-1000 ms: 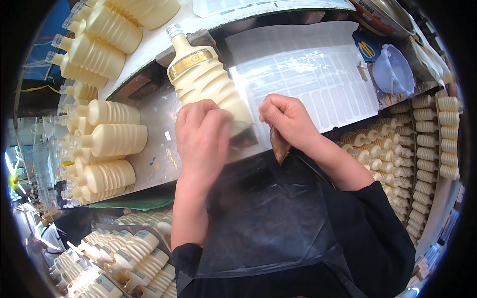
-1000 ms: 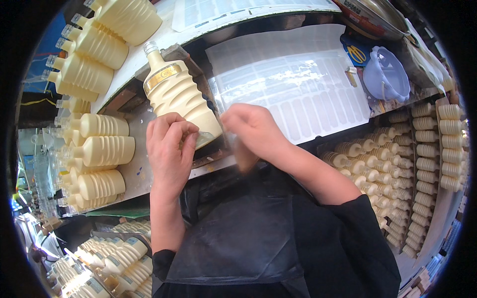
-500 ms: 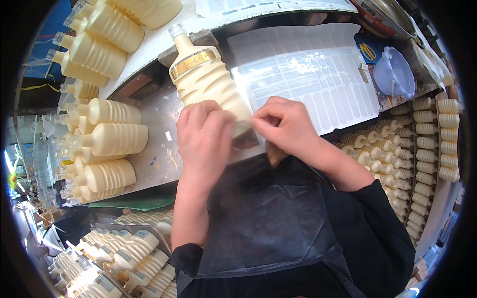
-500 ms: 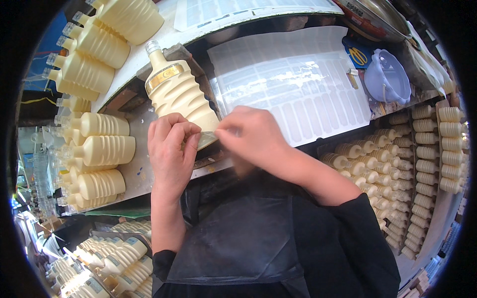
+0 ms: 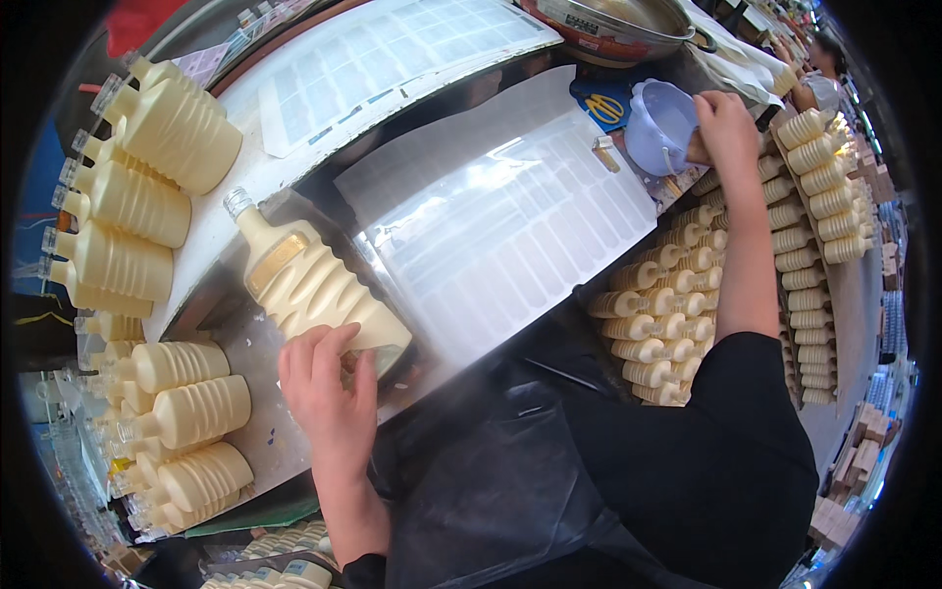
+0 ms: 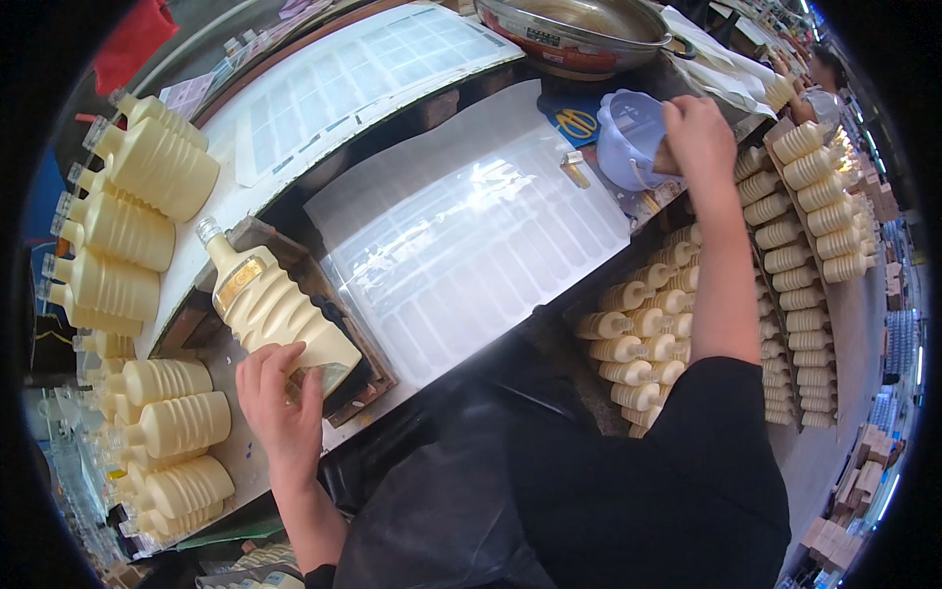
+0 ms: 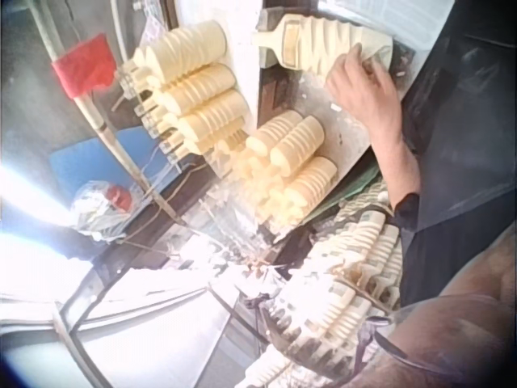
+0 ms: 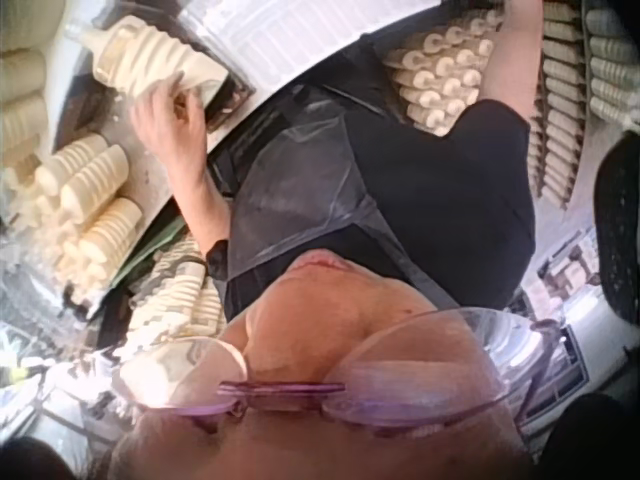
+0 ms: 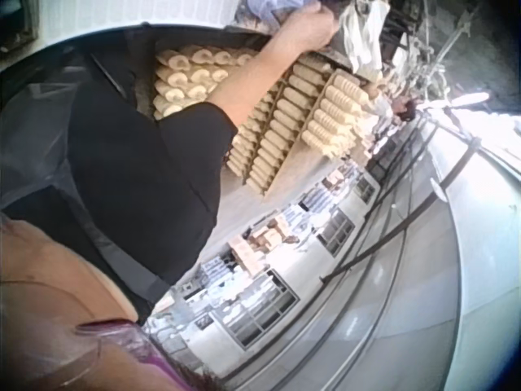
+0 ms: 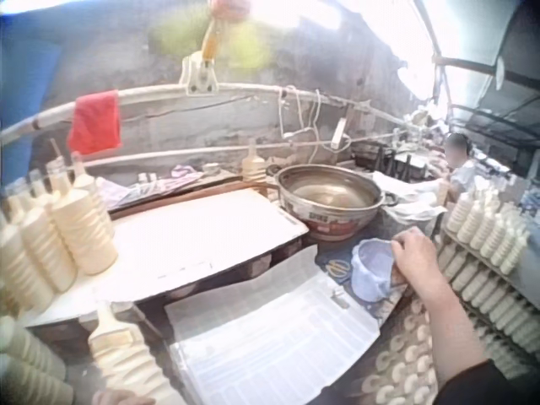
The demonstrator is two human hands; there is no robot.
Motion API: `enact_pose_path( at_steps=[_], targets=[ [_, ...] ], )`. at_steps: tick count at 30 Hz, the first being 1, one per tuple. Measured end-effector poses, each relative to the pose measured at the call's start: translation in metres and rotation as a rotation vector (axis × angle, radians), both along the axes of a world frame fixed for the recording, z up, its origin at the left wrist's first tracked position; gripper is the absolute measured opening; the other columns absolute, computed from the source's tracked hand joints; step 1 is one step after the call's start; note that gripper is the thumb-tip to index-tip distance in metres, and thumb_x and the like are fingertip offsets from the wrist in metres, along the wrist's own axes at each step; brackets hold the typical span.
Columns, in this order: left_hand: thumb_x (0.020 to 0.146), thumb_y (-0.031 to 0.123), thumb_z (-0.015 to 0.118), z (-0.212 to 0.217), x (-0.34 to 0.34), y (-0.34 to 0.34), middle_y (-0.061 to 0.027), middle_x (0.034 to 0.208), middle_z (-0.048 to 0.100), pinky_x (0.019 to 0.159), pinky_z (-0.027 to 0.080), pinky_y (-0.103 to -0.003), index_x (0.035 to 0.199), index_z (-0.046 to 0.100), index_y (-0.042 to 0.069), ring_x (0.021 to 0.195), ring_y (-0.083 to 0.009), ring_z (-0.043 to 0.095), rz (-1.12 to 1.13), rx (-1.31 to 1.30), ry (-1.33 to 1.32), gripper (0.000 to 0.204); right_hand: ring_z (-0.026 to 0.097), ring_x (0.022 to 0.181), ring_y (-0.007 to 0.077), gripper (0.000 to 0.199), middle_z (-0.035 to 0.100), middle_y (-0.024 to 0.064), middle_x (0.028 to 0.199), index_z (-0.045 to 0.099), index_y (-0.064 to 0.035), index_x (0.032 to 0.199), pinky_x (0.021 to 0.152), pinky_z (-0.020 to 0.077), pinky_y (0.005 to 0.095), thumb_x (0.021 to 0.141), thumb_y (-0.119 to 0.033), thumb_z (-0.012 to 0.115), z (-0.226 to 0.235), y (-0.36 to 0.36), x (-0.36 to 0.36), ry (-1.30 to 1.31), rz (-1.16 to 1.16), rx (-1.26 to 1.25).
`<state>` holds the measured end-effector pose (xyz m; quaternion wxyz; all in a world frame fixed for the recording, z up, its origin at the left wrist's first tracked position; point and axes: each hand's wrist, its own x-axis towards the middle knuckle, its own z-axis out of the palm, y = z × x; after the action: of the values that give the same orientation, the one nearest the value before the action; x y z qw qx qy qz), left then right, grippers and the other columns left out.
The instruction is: The person applies labels to cream-colored plastic bottles by hand. They pick up a bottle, place a label on its side, smooth it down, and then set the bottle aside. This process is repeated for multiple bottles.
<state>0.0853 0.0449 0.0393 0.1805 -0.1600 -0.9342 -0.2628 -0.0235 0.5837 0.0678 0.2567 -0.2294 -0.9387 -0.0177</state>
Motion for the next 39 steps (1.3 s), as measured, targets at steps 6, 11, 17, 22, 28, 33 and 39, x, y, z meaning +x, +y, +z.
enact_pose_path(
  at_steps=[6, 11, 17, 22, 28, 33, 39],
  targets=[
    [0.075, 0.002, 0.078, -0.001, -0.003, -0.005, -0.0114, 0.103, 0.065, 0.087, 0.046, -0.043, 0.108, 0.07, 0.009, 0.098, -0.0331, 0.059, -0.024, 0.011, -0.027, 0.035, 0.071, 0.103, 0.0268, 0.048, 0.073, 0.0226, 0.12, 0.066, 0.0041, 0.129, 0.095, 0.0524, 0.0383, 0.09, -0.024, 0.068, -0.037, 0.11, -0.031, -0.56, 0.267, -0.32],
    [0.074, 0.002, 0.078, -0.001, -0.005, -0.007, -0.0111, 0.102, 0.065, 0.086, 0.047, -0.041, 0.106, 0.07, 0.007, 0.097, -0.0325, 0.059, -0.025, 0.029, -0.028, 0.033, 0.068, 0.077, 0.024, 0.029, 0.072, 0.0141, 0.082, 0.075, 0.0012, 0.104, 0.077, 0.053, 0.038, 0.087, -0.022, 0.073, -0.034, 0.108, -0.058, -0.841, 0.324, -0.38],
    [0.075, 0.003, 0.078, -0.002, -0.004, -0.008, -0.011, 0.102, 0.065, 0.087, 0.047, -0.04, 0.106, 0.07, 0.006, 0.097, -0.032, 0.059, -0.029, 0.064, -0.048, 0.033, 0.064, 0.077, 0.0121, 0.025, 0.07, 0.002, 0.083, 0.073, -0.001, 0.095, 0.068, 0.0496, 0.0301, 0.096, -0.026, 0.07, 0.004, -0.073, -0.016, -0.132, 0.55, -0.473],
    [0.077, 0.003, 0.074, -0.008, -0.005, -0.008, -0.0094, 0.098, 0.064, 0.081, 0.047, -0.041, 0.108, 0.07, 0.008, 0.09, -0.0316, 0.058, -0.038, 0.047, 0.016, 0.032, 0.062, 0.075, 0.0099, 0.02, 0.068, 0.0032, 0.083, 0.075, -0.0032, 0.104, 0.066, 0.049, 0.025, 0.086, -0.01, 0.076, -0.032, -0.246, 0.051, -0.446, 1.226, -0.956],
    [0.08, -0.001, 0.071, -0.004, -0.002, -0.015, -0.0119, 0.109, 0.066, 0.09, 0.048, -0.041, 0.113, 0.069, 0.006, 0.101, -0.0323, 0.061, -0.051, 0.124, -0.029, 0.034, 0.068, 0.082, 0.036, 0.079, 0.066, 0.016, 0.092, 0.051, -0.0035, 0.133, 0.075, 0.0535, 0.043, 0.075, -0.045, 0.085, -0.05, -0.352, 0.082, -0.525, 0.996, -0.93],
    [0.079, -0.002, 0.068, -0.02, 0.003, -0.013, -0.0143, 0.117, 0.064, 0.093, 0.048, -0.043, 0.117, 0.069, 0.007, 0.107, -0.0343, 0.06, 0.015, 0.191, 0.076, 0.039, 0.059, 0.073, 0.0141, 0.049, 0.059, 0.003, 0.081, 0.057, -0.0046, 0.126, 0.066, 0.0472, 0.0295, 0.09, -0.032, 0.075, -0.082, -0.365, 0.072, -0.493, 0.843, -1.295],
    [0.085, 0.004, 0.068, -0.032, 0.012, -0.019, -0.0153, 0.126, 0.06, 0.1, 0.044, -0.042, 0.123, 0.066, 0.005, 0.116, -0.0323, 0.056, 0.115, 0.327, 0.078, 0.038, 0.054, 0.089, 0.0073, 0.034, 0.06, -0.0035, 0.09, 0.076, -0.0064, 0.104, 0.087, 0.0415, 0.0226, 0.104, -0.029, 0.051, -0.102, -0.322, 0.046, -0.437, 0.622, -1.748]
  ],
)
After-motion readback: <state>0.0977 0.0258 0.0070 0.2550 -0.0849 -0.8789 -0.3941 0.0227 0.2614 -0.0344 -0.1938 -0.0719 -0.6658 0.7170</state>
